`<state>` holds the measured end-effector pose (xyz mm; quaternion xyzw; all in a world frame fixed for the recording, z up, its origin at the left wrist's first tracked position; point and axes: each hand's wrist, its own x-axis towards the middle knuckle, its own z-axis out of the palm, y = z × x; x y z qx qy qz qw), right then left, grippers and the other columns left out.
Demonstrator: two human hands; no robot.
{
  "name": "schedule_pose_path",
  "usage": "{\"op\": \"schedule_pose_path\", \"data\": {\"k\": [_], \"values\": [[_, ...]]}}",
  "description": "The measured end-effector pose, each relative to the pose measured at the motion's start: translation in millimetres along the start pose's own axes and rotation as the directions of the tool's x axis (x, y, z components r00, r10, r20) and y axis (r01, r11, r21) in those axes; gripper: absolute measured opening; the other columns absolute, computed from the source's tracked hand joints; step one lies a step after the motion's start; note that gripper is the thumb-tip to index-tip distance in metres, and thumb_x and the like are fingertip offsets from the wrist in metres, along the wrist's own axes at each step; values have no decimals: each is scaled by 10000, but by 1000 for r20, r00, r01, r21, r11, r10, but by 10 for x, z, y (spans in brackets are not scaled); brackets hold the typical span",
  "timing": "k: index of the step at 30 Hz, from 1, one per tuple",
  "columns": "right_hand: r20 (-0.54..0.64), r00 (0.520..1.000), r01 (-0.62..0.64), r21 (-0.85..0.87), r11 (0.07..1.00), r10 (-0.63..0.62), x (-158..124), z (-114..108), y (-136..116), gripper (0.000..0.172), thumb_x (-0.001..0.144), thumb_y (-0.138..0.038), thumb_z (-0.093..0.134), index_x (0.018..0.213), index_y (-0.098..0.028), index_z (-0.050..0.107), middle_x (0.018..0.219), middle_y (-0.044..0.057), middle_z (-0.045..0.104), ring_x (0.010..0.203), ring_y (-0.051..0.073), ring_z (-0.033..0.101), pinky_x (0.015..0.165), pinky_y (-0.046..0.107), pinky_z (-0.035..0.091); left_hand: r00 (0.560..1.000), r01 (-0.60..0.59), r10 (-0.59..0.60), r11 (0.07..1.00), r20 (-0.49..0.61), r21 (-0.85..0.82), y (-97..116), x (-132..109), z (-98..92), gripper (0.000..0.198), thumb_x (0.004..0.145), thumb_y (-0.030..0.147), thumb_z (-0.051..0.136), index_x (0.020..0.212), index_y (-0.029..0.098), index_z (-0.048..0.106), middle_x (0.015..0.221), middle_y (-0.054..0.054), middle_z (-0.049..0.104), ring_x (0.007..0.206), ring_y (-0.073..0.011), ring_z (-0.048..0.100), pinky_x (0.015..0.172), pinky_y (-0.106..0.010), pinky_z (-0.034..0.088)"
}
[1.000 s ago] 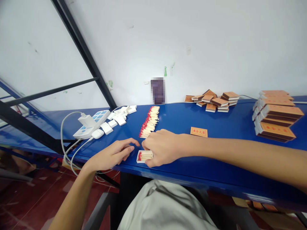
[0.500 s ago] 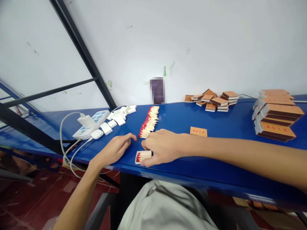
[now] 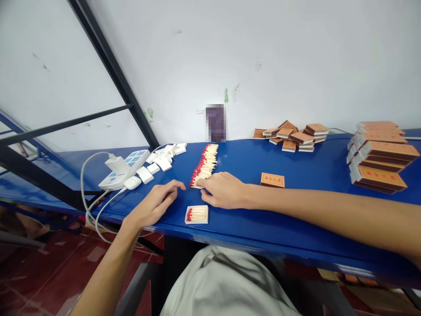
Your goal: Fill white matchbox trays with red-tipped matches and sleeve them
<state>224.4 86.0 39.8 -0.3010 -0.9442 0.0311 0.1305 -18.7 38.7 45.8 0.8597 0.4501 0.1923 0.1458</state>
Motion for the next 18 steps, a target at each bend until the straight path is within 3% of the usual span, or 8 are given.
{"op": "schedule_pose_path", "data": {"k": [8,18], "values": [[-6,999,36,90,995,-35,12,88,72,349,930,-238,464,1174,-185,708,958,93,761,825,208,693,726,288,439,997,69,-62,982,-43,176,40,83,121,283,999,239,355,1178,224,573,815,-12,652,744,-203,617,693,-290,392],[-69,994,93,193,977,-81,22,123,86,294,897,-194,500,1053,-189,750,945,61,775,822,190,707,733,266,463,994,89,-79,985,-75,148,-20,84,153,265,997,269,430,1185,234,614,774,11,659,699,-175,608,646,-266,377]]}}
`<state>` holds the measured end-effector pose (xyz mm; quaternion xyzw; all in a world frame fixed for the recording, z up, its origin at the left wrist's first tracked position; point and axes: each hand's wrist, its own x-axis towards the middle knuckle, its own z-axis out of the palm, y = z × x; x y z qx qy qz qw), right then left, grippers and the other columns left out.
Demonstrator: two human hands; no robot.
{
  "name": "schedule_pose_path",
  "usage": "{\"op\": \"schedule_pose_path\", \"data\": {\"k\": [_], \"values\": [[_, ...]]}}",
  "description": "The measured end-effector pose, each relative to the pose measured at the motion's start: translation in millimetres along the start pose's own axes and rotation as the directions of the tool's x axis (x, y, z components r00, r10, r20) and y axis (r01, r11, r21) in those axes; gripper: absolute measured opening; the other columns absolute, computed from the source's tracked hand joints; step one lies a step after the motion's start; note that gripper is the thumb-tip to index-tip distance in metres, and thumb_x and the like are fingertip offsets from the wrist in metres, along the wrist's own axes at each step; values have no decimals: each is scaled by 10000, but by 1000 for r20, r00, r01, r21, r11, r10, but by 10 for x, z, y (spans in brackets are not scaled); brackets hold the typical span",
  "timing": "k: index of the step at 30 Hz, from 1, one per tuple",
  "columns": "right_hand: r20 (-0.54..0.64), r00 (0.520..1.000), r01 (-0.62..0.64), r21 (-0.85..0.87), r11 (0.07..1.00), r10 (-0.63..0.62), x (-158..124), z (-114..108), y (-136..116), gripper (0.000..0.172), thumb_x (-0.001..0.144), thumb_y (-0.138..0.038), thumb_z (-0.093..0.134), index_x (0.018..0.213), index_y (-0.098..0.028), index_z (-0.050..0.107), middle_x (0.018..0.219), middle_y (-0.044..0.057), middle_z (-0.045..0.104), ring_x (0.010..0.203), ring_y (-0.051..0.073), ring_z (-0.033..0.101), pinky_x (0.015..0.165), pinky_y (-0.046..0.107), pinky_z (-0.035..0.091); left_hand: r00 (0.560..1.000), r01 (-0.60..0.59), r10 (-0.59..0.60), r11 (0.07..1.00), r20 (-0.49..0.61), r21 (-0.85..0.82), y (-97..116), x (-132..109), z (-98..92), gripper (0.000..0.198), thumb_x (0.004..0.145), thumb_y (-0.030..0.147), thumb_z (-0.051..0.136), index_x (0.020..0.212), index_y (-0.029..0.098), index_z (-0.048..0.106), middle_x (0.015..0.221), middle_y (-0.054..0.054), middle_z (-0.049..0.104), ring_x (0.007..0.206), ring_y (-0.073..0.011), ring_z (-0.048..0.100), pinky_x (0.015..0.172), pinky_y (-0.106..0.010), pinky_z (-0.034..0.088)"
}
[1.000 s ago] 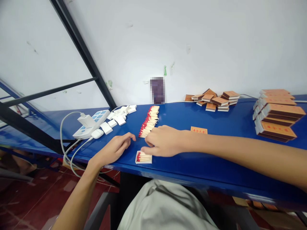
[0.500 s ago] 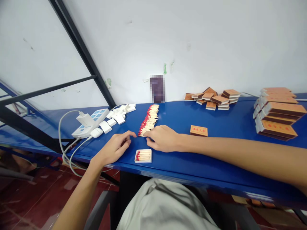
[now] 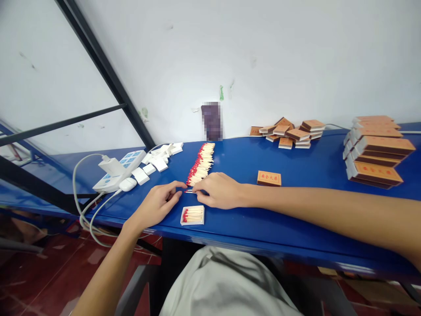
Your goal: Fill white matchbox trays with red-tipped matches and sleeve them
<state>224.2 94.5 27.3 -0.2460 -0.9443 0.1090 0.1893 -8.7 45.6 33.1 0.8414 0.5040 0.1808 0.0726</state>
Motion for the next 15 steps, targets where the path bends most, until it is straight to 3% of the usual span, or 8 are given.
{"op": "schedule_pose_path", "data": {"k": [9,12,15], "values": [[-29,992,-127,-109,986,124,-9,9,-22,371,892,-210,476,1185,-246,702,991,50,773,853,211,705,717,279,432,999,-48,50,993,10,-105,-23,8,3,274,1008,304,469,1124,245,710,1029,-13,733,820,-166,636,749,-257,424],[-22,989,-148,-125,981,146,-7,1,-33,373,886,-221,478,1185,-244,701,988,50,773,848,216,705,698,282,416,999,-34,35,990,4,-140,-17,11,1,239,989,294,505,1044,230,728,935,-3,726,734,-145,601,689,-247,403],[-15,987,-162,-133,978,161,-6,-11,-46,369,886,-229,478,1183,-246,697,979,49,773,837,217,703,681,283,400,1000,21,-21,990,-1,-142,-4,16,-1,206,968,302,531,965,220,719,679,32,614,588,-125,496,600,-246,348]]}}
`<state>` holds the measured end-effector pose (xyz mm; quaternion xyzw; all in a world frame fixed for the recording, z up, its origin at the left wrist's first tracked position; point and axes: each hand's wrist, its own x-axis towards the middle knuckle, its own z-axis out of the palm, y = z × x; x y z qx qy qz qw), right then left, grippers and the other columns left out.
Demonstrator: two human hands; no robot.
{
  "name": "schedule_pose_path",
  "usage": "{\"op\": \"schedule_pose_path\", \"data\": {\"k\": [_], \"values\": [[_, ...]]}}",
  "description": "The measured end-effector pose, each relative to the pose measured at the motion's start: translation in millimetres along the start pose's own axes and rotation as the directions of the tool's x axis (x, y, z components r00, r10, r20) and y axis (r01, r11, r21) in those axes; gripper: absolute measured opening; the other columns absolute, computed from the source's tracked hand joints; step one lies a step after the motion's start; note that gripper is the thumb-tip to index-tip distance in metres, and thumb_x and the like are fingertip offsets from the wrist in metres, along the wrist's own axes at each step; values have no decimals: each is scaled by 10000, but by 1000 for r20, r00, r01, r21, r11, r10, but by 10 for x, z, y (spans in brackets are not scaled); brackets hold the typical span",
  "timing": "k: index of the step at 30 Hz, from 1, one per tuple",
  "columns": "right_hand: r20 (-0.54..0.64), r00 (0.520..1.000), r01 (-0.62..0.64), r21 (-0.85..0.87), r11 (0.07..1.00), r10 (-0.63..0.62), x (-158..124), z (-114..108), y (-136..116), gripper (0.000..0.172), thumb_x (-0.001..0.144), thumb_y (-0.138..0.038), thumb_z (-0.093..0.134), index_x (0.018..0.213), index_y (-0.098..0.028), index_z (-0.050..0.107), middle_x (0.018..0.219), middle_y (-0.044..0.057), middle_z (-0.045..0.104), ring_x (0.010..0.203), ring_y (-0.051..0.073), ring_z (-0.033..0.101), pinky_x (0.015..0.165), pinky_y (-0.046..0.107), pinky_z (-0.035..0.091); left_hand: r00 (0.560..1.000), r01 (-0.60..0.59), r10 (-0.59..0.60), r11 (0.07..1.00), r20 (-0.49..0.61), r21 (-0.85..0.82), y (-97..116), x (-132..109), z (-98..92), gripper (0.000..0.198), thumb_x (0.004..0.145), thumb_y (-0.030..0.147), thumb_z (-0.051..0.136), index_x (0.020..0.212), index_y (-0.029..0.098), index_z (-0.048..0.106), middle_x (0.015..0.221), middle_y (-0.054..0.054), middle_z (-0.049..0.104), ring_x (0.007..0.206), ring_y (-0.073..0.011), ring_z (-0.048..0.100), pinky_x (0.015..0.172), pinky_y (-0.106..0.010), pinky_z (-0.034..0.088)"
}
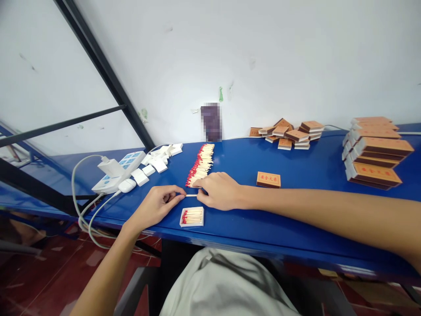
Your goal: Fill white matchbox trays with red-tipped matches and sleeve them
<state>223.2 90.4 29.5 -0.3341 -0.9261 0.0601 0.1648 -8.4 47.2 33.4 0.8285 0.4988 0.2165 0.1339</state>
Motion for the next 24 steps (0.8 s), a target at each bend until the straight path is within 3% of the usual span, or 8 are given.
{"op": "schedule_pose_path", "data": {"k": [3,8,16,24], "values": [[1,1000,-3,-9,1000,3,-2,-5,-5,346,892,-242,481,1159,-249,702,962,47,771,811,211,697,667,280,387,1000,30,-30,999,7,-12,10,6,-2,184,957,307,539,944,217,700,592,58,499,547,-115,431,571,-243,312],[-7,1000,-13,4,1000,13,-1,-3,-9,347,896,-250,484,1175,-261,689,945,39,770,807,206,696,676,276,389,999,46,-45,998,25,-32,9,11,-4,179,960,326,538,933,216,677,596,65,466,553,-109,417,569,-241,300],[-6,1000,16,15,1000,-16,-3,-6,-5,347,898,-236,482,1167,-243,701,993,49,770,831,201,702,684,274,411,999,34,-34,999,11,-29,-17,2,25,250,957,381,554,1160,257,633,615,72,445,548,-114,436,575,-242,309],[-2,997,80,67,995,-80,-3,1,9,349,906,-225,480,1164,-225,715,1006,58,772,848,200,709,714,270,447,1000,0,-1,998,5,56,12,0,31,307,914,277,558,1209,229,628,620,64,483,555,-117,473,588,-245,330]]}}
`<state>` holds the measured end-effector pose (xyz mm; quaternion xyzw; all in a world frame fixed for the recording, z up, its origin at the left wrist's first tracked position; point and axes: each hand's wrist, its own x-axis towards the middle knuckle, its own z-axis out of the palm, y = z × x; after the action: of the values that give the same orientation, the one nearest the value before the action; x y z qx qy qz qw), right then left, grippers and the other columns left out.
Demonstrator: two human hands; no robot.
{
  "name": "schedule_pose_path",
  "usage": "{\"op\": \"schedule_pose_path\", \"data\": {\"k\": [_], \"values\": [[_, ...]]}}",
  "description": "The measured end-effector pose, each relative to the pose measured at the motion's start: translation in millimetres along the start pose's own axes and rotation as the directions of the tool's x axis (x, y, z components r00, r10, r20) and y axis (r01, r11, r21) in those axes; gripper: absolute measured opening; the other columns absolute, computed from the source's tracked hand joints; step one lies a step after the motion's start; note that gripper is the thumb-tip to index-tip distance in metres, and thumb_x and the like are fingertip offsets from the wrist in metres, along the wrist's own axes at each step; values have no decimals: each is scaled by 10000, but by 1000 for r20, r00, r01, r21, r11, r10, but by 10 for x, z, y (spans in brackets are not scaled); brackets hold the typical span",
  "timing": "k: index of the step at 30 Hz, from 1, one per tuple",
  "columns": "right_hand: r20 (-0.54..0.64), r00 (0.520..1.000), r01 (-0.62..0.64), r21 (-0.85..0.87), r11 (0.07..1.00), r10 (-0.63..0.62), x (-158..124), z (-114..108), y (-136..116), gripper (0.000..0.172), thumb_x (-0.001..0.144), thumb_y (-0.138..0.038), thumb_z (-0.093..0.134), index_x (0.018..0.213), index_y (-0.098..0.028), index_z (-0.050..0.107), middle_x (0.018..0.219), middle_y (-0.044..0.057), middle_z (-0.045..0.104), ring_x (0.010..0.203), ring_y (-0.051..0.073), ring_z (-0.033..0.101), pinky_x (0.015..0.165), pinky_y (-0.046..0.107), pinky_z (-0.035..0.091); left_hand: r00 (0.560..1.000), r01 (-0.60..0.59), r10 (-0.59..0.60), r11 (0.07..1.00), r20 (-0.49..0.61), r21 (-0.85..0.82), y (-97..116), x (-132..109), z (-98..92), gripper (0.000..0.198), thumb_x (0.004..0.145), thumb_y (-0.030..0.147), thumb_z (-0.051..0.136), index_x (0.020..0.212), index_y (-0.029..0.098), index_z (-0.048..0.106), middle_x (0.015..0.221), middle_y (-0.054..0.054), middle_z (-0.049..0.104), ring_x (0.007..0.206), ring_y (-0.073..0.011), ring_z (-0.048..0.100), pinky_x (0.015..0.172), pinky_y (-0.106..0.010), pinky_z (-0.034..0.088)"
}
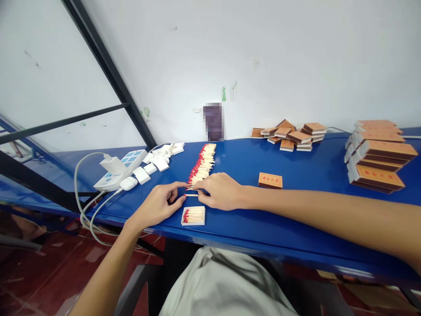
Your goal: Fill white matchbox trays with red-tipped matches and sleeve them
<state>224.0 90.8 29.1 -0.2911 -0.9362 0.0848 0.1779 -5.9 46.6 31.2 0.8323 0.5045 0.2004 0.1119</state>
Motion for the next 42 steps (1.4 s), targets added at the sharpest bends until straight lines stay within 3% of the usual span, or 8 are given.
{"op": "schedule_pose_path", "data": {"k": [6,20,33,42], "values": [[16,999,37,41,998,-37,3,-11,2,332,898,-207,490,1125,-205,732,1024,59,770,837,185,705,719,264,452,1000,-23,23,1000,-7,22,7,-3,3,371,854,198,563,1216,237,633,611,72,490,551,-111,488,598,-238,345],[3,995,100,71,992,-100,1,-3,27,316,901,-192,497,1111,-215,732,971,45,771,801,165,689,692,247,426,999,-51,52,995,-9,86,7,-4,-8,357,860,206,558,1193,250,679,653,47,549,612,-127,526,629,-242,358],[-6,999,-31,-49,998,31,-6,-15,-22,288,912,-225,482,997,-203,756,893,48,771,744,170,675,654,263,387,998,-42,44,998,-53,35,31,3,-20,332,849,149,546,1120,193,732,617,30,580,553,-119,509,613,-240,379],[-37,996,-88,-91,992,85,-17,8,-13,315,909,-248,486,1064,-224,758,914,38,781,767,186,698,667,272,410,997,-30,32,999,-71,29,16,-4,-15,304,852,160,545,1086,183,738,633,24,587,563,-117,518,609,-239,383]]}}
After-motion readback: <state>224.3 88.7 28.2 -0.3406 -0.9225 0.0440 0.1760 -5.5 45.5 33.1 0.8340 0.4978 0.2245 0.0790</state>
